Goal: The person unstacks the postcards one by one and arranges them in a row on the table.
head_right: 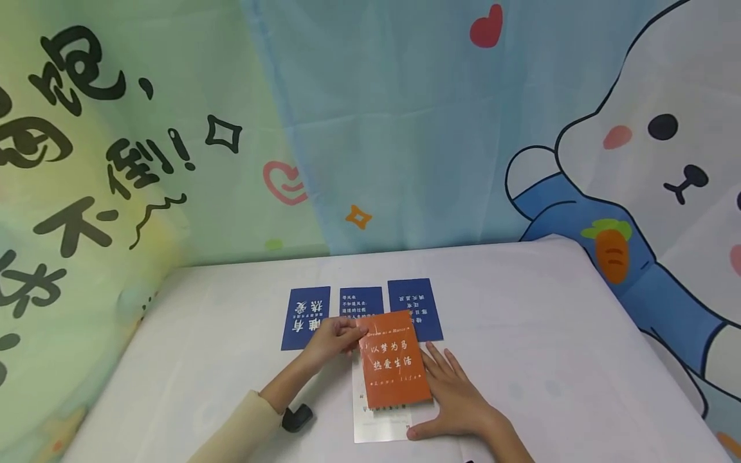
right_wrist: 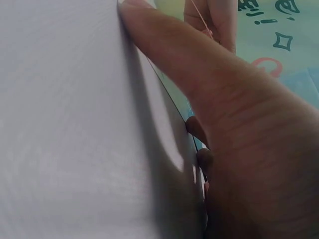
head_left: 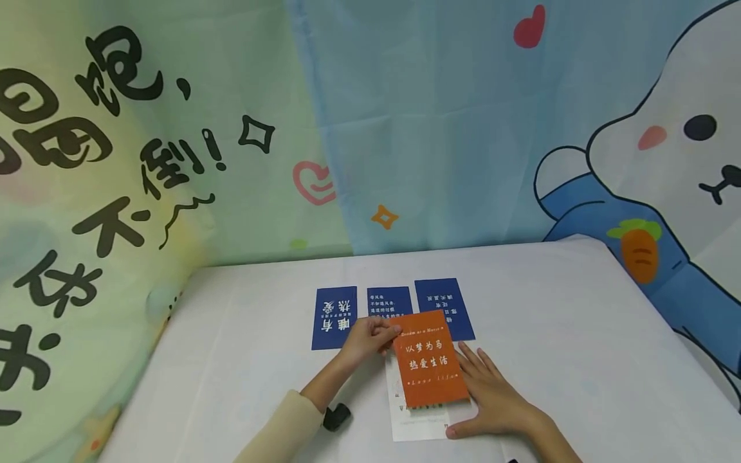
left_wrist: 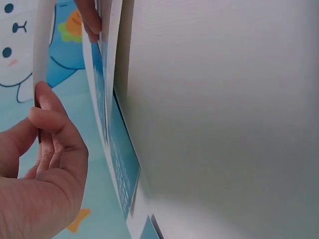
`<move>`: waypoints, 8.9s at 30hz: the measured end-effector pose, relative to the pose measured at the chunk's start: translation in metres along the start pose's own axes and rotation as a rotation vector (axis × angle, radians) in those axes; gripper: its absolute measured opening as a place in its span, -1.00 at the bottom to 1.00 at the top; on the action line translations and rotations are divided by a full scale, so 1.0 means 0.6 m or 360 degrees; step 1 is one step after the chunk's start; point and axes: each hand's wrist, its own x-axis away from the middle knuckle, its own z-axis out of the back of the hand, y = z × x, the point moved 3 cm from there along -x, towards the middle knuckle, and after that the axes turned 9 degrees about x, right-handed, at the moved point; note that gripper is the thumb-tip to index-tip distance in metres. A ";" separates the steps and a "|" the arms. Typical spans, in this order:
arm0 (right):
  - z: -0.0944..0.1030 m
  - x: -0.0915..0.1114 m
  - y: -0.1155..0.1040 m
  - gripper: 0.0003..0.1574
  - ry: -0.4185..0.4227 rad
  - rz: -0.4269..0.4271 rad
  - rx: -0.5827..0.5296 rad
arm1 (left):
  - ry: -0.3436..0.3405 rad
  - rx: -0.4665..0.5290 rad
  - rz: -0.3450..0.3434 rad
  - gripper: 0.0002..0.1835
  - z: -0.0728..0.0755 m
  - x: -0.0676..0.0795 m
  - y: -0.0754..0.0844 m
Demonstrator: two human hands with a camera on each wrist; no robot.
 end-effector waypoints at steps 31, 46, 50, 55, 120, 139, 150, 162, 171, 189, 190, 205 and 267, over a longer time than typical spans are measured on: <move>0.012 0.007 -0.003 0.33 -0.0285 -0.0212 -0.0182 | -0.0013 0.0179 0.0091 -0.69 -0.079 -0.077 0.023; 0.005 0.001 -0.002 0.38 -0.0367 -0.0188 -0.0208 | 0.0011 0.0295 0.0282 -0.62 -0.106 -0.121 0.028; 0.004 0.003 -0.003 0.39 -0.0368 -0.0191 -0.0209 | 0.0009 0.0298 0.0302 -0.64 -0.111 -0.135 0.018; 0.006 0.004 -0.007 0.39 -0.0333 -0.0175 -0.0217 | -0.0013 0.0263 0.0276 -0.67 -0.113 -0.146 0.014; 0.012 0.004 -0.010 0.36 -0.0241 -0.0027 -0.0109 | -0.0048 0.0146 0.0344 -0.73 -0.203 -0.208 0.033; 0.011 0.009 -0.011 0.36 -0.0185 -0.0031 -0.0066 | -0.0151 0.0021 0.0108 -0.70 -0.175 -0.187 0.032; 0.011 0.005 -0.008 0.39 -0.0175 -0.0075 -0.0043 | -0.0182 0.0013 0.0075 -0.74 -0.155 -0.170 0.030; 0.012 0.003 -0.010 0.37 -0.0101 -0.0029 -0.0017 | -0.0352 -0.0248 -0.0080 -0.75 -0.143 -0.109 0.038; 0.011 -0.001 -0.011 0.37 -0.0112 -0.0044 -0.0012 | -0.0406 -0.0245 -0.0120 -0.76 -0.117 -0.064 0.035; 0.016 0.003 -0.005 0.36 -0.0129 -0.0104 -0.0039 | -0.0084 -0.0162 -0.0244 -0.69 -0.065 0.026 0.002; 0.016 0.003 -0.004 0.36 -0.0122 -0.0107 -0.0036 | -0.0041 -0.0141 -0.0251 -0.65 -0.059 0.032 0.001; 0.002 0.011 -0.006 0.34 -0.0055 -0.0128 -0.0029 | 0.0169 0.0009 0.0054 -0.33 -0.007 0.083 -0.022; 0.004 0.006 -0.005 0.35 -0.0264 -0.0148 -0.0158 | -0.0065 0.0467 0.0214 -0.66 -0.069 -0.010 0.059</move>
